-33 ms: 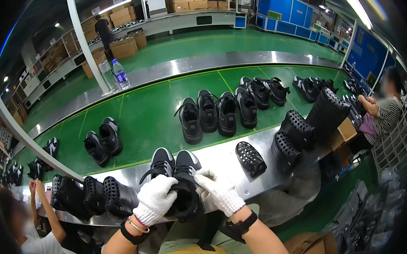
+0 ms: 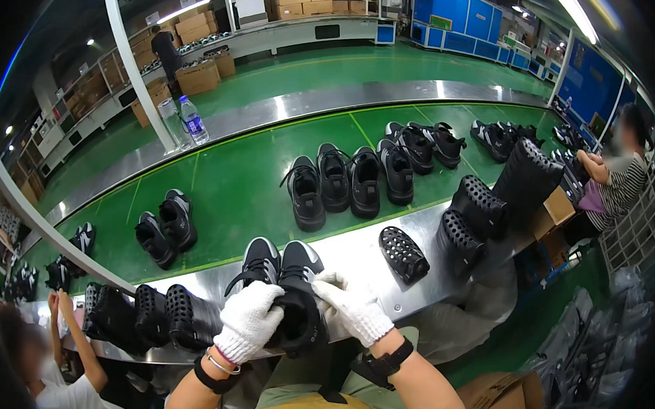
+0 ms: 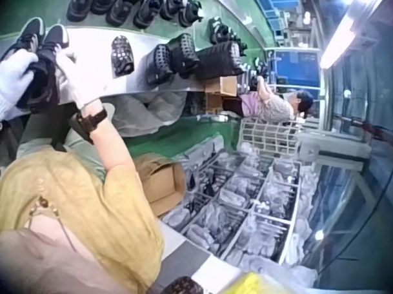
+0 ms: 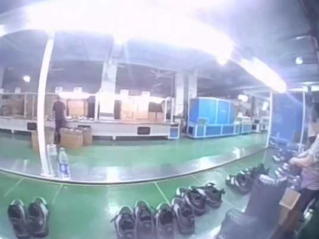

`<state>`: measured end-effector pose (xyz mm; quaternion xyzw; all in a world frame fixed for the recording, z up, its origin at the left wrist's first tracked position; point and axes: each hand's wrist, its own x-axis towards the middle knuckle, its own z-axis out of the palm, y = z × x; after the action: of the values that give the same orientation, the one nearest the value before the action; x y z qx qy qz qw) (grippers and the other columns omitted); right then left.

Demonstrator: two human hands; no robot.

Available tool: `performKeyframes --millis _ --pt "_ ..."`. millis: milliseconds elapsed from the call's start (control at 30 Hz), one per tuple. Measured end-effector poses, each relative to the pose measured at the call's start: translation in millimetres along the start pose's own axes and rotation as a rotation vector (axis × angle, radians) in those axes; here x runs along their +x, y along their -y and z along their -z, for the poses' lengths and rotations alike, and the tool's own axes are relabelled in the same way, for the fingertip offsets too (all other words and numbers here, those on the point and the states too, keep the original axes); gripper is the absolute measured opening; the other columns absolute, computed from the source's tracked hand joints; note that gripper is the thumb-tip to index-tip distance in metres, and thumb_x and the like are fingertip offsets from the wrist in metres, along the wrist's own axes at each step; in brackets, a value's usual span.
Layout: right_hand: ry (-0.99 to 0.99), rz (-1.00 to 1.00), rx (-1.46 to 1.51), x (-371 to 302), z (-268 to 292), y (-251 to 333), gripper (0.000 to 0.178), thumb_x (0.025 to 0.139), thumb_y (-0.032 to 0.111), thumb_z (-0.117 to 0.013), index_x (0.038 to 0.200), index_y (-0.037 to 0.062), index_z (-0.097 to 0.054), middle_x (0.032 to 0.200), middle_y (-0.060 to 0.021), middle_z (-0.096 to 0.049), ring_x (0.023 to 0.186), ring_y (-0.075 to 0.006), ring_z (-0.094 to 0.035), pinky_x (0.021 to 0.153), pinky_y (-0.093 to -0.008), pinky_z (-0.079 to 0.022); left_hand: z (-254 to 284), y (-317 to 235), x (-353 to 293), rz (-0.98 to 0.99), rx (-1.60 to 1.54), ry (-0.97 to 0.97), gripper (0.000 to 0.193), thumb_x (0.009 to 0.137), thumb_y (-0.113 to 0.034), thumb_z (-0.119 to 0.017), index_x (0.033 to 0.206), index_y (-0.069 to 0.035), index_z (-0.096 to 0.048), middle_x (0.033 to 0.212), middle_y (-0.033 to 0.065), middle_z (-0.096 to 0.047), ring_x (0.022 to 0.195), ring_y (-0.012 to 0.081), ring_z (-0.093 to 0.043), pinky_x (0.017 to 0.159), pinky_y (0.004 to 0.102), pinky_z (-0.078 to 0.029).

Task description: The person is seen assembling shoe parts, including uppers and outsoles, on a production line.

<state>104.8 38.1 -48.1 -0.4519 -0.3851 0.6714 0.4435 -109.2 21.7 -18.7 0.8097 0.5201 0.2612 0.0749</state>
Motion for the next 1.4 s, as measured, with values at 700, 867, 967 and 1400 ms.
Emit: performKeyframes --millis 700,867,967,1400 --pt "-0.081 0.684 -1.221 9 1 2 0.041 0.078 0.001 -0.069 0.118 0.0008 -0.061 0.101 -0.0193 -0.065 0.084 -0.0363 -0.065 0.078 -0.0417 -0.054 30 -23 -30 -0.192 -0.137 -0.322 0.038 0.08 -0.01 -0.074 0.115 0.001 -0.063 0.098 0.0137 -0.064 0.086 0.0321 -0.064 0.077 0.0404 -0.052" --pt "-0.103 0.961 -1.209 -13 -71 66 0.029 0.078 -0.004 -0.07 0.106 -0.0003 -0.064 0.089 -0.0172 -0.062 0.078 -0.0343 -0.063 0.071 -0.0406 -0.052 67 32 -109 0.194 0.313 -0.55 0.073 0.07 -0.013 -0.081 0.134 0.004 -0.05 0.133 0.0245 -0.051 0.124 0.0457 -0.048 0.107 0.0527 -0.04" --pt "0.314 0.831 -1.043 -28 -145 39 0.029 0.077 0.004 -0.075 0.105 0.0056 -0.066 0.09 -0.0153 -0.063 0.083 -0.0344 -0.065 0.073 -0.041 -0.053 55 78 -141 0.517 0.212 -0.425 0.096 0.068 -0.026 -0.086 0.146 0.003 -0.038 0.144 0.0242 -0.042 0.134 0.0454 -0.036 0.116 0.0522 -0.03" --pt "0.705 0.586 -1.179 -3 -234 9 0.035 0.078 0.027 -0.078 0.097 0.0051 -0.059 0.088 -0.0168 -0.06 0.088 -0.0364 -0.061 0.075 -0.0456 -0.051 89 72 -168 0.805 -0.721 -0.667 0.063 0.085 0.002 -0.063 0.144 0.002 -0.043 0.139 0.0192 -0.051 0.124 0.0284 -0.054 0.103 0.0394 -0.048"
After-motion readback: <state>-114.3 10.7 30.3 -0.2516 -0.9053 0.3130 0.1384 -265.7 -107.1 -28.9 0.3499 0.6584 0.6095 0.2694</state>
